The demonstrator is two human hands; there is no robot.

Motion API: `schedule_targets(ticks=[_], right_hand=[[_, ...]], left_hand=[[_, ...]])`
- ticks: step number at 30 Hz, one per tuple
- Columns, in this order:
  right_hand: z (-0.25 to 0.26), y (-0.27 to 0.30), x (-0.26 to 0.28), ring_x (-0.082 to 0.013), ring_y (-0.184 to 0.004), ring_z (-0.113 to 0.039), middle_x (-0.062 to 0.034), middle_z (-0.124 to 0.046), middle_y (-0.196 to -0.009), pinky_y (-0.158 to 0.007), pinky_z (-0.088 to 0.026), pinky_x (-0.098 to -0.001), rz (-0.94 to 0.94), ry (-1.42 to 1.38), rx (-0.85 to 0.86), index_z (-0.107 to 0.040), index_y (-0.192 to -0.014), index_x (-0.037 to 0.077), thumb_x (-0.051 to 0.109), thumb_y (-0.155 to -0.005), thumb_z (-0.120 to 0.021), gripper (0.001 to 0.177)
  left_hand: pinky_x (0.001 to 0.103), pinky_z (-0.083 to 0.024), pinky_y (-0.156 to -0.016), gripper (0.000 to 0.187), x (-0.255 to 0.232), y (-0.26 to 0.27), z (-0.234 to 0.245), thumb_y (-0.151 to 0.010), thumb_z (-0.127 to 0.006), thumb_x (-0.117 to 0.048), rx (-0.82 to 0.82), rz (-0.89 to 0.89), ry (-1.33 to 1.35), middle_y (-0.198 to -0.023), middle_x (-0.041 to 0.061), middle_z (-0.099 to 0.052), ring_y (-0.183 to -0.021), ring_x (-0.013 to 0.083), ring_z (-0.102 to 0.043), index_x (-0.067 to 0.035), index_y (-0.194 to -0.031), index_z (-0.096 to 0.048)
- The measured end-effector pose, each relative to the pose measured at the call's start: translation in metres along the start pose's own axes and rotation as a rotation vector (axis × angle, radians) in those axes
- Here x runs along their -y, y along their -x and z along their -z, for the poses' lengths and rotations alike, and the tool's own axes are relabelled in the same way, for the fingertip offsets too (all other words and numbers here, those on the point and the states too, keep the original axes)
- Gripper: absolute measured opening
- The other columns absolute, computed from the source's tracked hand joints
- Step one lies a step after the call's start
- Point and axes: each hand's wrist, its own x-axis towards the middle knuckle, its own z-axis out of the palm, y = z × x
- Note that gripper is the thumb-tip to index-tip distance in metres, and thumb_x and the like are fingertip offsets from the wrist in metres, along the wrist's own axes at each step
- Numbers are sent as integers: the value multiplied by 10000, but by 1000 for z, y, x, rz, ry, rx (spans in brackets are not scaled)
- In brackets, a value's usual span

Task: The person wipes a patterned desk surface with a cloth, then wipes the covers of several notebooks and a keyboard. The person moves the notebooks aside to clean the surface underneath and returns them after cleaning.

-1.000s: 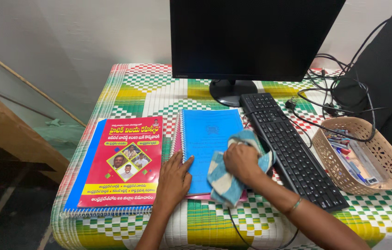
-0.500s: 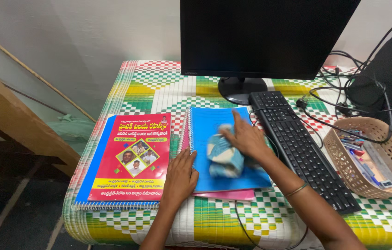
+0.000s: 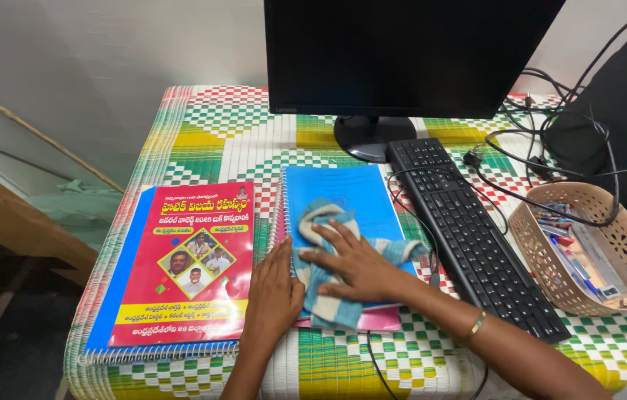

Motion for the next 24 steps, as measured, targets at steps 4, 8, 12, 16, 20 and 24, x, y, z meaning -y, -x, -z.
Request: schedule_targets(ticks=[4,8,12,16,20,24], right_hand=[[-7,-29,-25,-490,-1544,-130,-180,-196,-1684,-1133,-205,-708,2,27,-60,-431,-1538,312,640,-932,-549,700],[-17,-61,-54,-467,-1540,-166,-180,-226,-1667,-1167,-234,-694,-34,69,-178,-448,-1529,331,652,-947,-521,668],[-19,-84,-90,-455,-1544,-128,-160,-206,-1673,-1147,-202,-714,-215,99,-167,-449,-1512,354,660,-927,-514,663],[-15,-78,-119,-458,-1532,-113,-170,-180,-1671,-1159,-151,-726,-349,213,-217,-442,-1514,361,668,-964,-488,631],[-20,-51,-121,-465,-1526,-148,-175,-213,-1668,-1132,-175,-741,-370,231,-281,-454,-1515,333,623,-967,-487,621],[-19,-13,-102,-481,-1505,-215,-196,-291,-1629,-1139,-254,-679,-304,220,-331,-503,-1469,286,577,-961,-521,586]], left_hand=[[496,-290,-1172,680,-2,1,1,-852,-525,-106,-30,-49,-28,-1511,229,-490,-1436,344,-426,39,-1504,-396],[479,-301,-1184,673,-1,1,3,-863,-524,-105,-13,-40,-31,-1490,228,-504,-1435,340,-433,25,-1512,-400],[478,-298,-1184,687,1,-1,0,-853,-529,-115,-3,-38,-20,-1500,232,-494,-1432,343,-431,25,-1513,-400],[480,-287,-1192,650,4,2,1,-871,-519,-125,2,-24,-28,-1517,214,-492,-1435,331,-431,-11,-1505,-438],[487,-268,-1204,614,3,2,0,-896,-535,-169,22,-15,-52,-1543,211,-468,-1460,329,-403,-34,-1490,-463],[504,-237,-1198,642,1,1,3,-903,-586,-251,51,12,-40,-1542,224,-437,-1463,347,-360,-31,-1489,-446]])
